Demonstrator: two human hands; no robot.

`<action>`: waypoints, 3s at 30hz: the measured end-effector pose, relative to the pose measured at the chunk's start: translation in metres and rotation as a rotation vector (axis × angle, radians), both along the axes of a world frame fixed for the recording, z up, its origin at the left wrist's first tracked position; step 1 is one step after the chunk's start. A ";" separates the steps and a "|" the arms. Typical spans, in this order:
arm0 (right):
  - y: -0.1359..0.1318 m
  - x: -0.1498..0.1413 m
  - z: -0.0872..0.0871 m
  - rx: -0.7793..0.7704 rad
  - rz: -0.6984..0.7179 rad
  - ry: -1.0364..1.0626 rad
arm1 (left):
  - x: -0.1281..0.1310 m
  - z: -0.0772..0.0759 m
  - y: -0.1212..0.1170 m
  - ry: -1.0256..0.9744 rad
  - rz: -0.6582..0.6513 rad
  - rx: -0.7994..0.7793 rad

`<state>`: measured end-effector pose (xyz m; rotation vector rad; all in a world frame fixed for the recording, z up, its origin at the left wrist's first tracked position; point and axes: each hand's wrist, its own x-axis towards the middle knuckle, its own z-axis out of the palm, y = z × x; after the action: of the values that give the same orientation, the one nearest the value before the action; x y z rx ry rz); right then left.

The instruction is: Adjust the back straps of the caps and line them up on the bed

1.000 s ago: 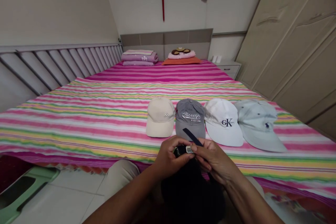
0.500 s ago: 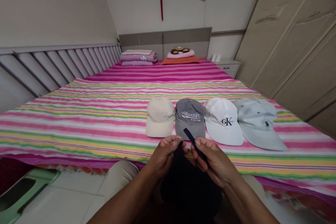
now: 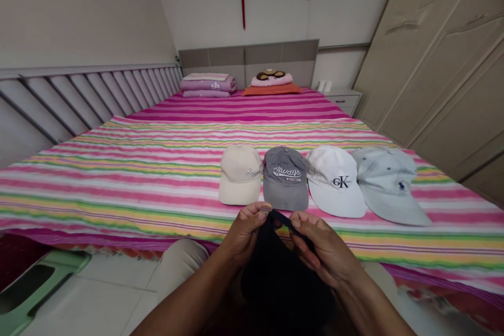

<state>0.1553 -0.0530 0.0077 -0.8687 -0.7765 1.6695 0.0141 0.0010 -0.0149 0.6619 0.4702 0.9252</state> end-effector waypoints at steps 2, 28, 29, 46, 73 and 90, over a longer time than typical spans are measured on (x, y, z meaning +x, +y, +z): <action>0.000 -0.001 0.000 0.002 0.004 0.007 | 0.000 0.002 0.000 0.000 0.008 -0.009; 0.002 0.003 0.003 0.049 0.008 -0.446 | -0.008 0.007 -0.001 0.124 0.017 0.149; 0.003 0.003 0.003 0.051 0.004 -0.449 | -0.008 0.008 -0.001 0.126 0.023 0.157; 0.008 -0.005 -0.003 0.006 0.022 -0.270 | -0.006 0.005 -0.002 0.104 -0.055 0.217; 0.005 -0.002 -0.008 -0.044 0.010 -0.120 | -0.006 -0.010 -0.006 0.150 0.064 0.038; 0.008 0.000 -0.013 -0.004 0.062 0.008 | -0.007 -0.010 -0.010 0.081 -0.091 0.117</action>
<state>0.1549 -0.0449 -0.0049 -0.8478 -0.8015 1.7288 0.0070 -0.0087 -0.0245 0.8229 0.4568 0.8466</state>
